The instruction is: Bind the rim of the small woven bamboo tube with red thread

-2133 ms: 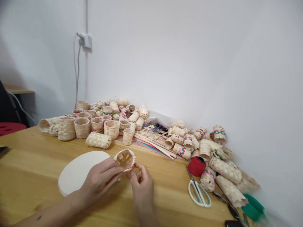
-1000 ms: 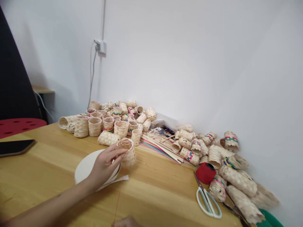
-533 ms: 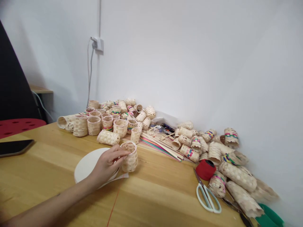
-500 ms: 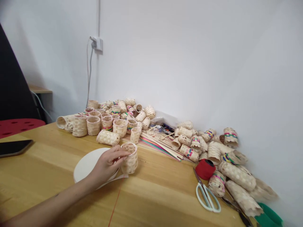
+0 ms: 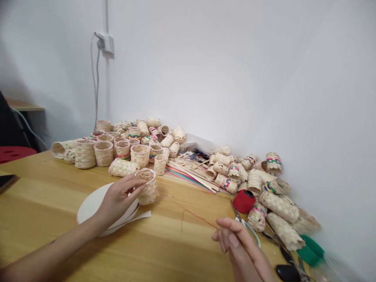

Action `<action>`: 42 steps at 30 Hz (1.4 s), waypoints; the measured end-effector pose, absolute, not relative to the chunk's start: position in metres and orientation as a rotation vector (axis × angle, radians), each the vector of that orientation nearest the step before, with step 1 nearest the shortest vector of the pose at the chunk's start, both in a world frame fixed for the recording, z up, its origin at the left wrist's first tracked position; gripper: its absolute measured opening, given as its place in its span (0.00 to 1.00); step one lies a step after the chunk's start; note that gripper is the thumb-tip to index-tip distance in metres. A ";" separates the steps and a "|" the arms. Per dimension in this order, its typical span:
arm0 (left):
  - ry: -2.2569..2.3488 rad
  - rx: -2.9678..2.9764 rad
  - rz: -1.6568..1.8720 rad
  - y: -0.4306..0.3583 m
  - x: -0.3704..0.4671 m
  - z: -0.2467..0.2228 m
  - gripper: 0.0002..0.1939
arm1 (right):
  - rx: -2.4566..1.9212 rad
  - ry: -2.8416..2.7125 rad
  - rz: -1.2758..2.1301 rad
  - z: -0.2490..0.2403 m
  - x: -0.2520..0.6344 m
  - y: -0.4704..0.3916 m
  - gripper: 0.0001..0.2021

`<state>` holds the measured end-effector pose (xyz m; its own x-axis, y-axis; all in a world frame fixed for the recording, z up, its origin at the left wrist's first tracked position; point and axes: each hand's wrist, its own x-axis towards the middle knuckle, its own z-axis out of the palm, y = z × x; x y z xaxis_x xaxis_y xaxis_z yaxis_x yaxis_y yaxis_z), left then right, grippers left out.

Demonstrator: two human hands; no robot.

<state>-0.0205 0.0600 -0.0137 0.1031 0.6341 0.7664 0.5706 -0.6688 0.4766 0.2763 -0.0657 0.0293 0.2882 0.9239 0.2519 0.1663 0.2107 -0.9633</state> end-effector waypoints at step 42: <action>0.588 1.736 1.005 0.026 -0.005 -0.003 0.23 | -0.970 -1.823 0.976 0.065 0.188 -0.013 0.09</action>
